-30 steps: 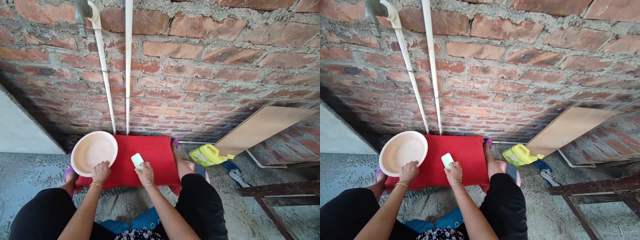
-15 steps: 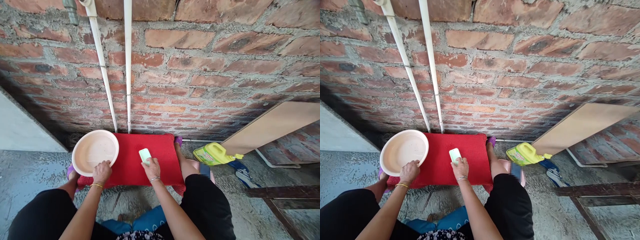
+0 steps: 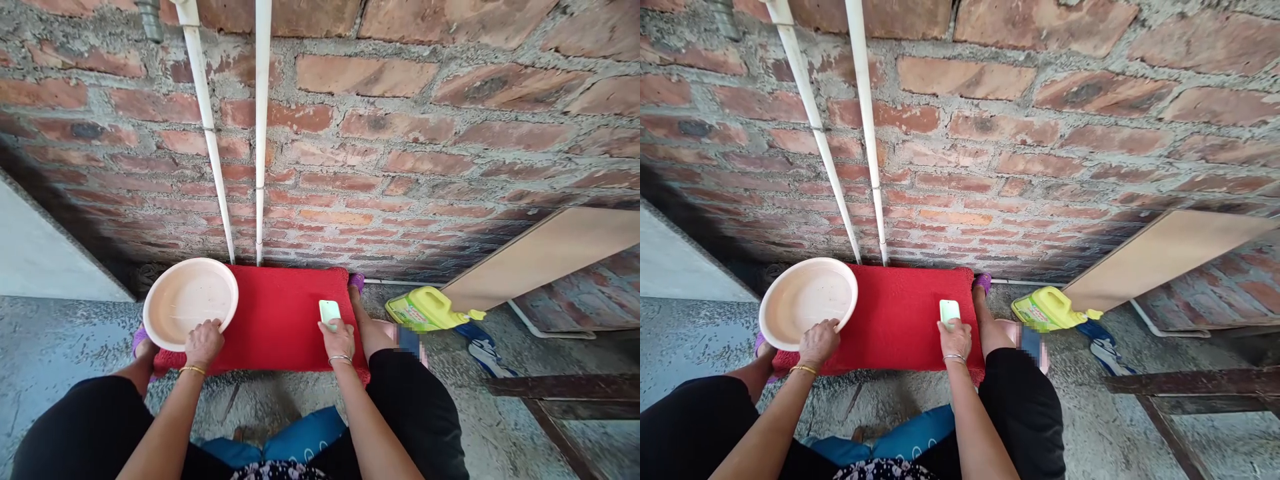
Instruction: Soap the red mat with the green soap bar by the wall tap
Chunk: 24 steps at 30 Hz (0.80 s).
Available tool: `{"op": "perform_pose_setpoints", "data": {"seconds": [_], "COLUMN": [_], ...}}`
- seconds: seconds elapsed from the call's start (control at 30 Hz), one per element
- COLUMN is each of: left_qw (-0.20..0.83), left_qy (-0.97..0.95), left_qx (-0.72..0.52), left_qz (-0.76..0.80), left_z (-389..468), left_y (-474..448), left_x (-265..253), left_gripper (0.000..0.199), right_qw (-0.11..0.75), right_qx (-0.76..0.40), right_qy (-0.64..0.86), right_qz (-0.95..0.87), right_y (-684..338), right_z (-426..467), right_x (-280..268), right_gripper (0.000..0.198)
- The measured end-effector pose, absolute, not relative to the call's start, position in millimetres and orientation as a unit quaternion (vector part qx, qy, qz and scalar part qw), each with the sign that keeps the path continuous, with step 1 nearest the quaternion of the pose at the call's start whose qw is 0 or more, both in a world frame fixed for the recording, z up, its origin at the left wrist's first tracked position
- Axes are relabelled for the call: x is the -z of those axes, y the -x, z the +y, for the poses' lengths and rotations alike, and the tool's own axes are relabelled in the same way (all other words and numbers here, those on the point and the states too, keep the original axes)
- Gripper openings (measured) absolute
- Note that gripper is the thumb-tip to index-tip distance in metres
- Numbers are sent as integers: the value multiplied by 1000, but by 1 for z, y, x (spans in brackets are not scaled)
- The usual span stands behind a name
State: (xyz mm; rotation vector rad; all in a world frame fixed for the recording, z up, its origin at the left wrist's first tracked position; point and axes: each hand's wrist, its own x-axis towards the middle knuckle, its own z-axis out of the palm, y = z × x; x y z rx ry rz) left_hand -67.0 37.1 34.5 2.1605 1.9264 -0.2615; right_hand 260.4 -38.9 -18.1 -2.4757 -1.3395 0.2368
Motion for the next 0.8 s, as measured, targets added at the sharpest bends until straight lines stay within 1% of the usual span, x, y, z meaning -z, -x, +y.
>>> {"op": "perform_pose_setpoints", "data": {"seconds": [0.1, 0.23, 0.3, 0.43, 0.5, 0.6, 0.73, 0.8], "left_qw": [115, 118, 122, 124, 120, 113, 115, 119], "left_qy": [-741, -741, -738, -737, -738, -739, -739, -739], "left_qx": [94, 104, 107, 101, 98, 100, 109, 111], "left_qz": [655, 653, 655, 657, 657, 656, 655, 654], "left_z": [36, 36, 36, 36, 36, 35, 35, 35], "left_y": [68, 66, 65, 65, 66, 66, 66, 65], "left_x": [-35, -40, -41, -41, -39, -39, -42, -43], "left_gripper": [38, 38, 38, 39, 39, 40, 40, 40], "right_qw": [149, 129, 125, 132, 138, 149, 141, 133], "right_qx": [-97, -128, -123, -87, -72, -73, -104, -108], "right_qy": [866, 835, 849, 916, 926, 907, 859, 855], "right_qz": [-468, -519, -498, -368, -343, -387, -482, -490], "right_y": [-233, -204, -215, -269, -284, -268, -221, -216], "right_z": [-40, -35, -38, -56, -61, -58, -47, -47], "right_x": [18, 18, 17, 10, 6, 4, 13, 16], "right_gripper": [28, 21, 22, 25, 28, 29, 21, 19]}}
